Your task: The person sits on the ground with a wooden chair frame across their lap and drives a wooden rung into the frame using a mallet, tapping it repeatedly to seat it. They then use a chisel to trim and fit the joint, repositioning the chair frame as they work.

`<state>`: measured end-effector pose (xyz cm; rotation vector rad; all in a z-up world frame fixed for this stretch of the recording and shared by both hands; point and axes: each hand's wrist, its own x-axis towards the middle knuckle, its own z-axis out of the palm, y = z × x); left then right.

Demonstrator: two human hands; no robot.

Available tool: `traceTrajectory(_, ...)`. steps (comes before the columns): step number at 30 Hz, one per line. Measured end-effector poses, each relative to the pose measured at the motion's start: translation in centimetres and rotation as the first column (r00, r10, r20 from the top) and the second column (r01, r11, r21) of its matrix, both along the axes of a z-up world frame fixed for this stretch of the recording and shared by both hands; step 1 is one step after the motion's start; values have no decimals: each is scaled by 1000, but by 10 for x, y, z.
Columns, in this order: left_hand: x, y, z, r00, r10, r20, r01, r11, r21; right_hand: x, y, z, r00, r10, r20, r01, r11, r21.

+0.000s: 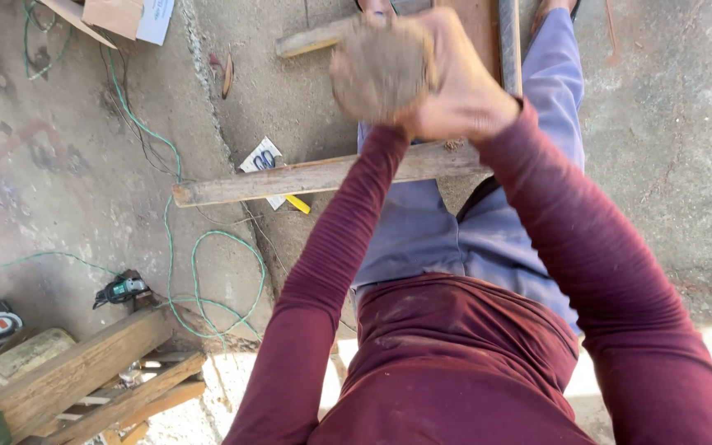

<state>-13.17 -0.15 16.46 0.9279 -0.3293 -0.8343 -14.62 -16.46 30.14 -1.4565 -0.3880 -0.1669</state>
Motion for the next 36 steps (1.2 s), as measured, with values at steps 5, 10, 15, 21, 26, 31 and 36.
traceTrajectory(5,-39,-4,68,938,-68,-339,-20,968,-249,-49,20,0,972,-134,195,190,934,-302)
traceTrajectory(10,-37,-26,23,794,110,598,-346,890,296,-79,40,8,946,-244,216,306,891,-335)
traceTrajectory(15,-42,-24,40,782,131,610,-285,944,163,-94,55,-10,955,-208,213,249,950,-189)
traceTrajectory(21,-21,-25,66,771,82,631,-264,943,200,-60,64,-4,891,-325,315,388,908,-158)
traceTrajectory(26,14,-34,68,761,-6,649,-277,902,333,-34,47,-14,854,-411,318,460,882,-96)
traceTrajectory(31,8,-37,56,750,24,661,-268,924,271,-41,47,-19,889,-391,239,424,900,-102)
traceTrajectory(36,-16,-36,63,732,66,678,-346,893,286,-59,48,-5,910,-371,185,398,906,-142)
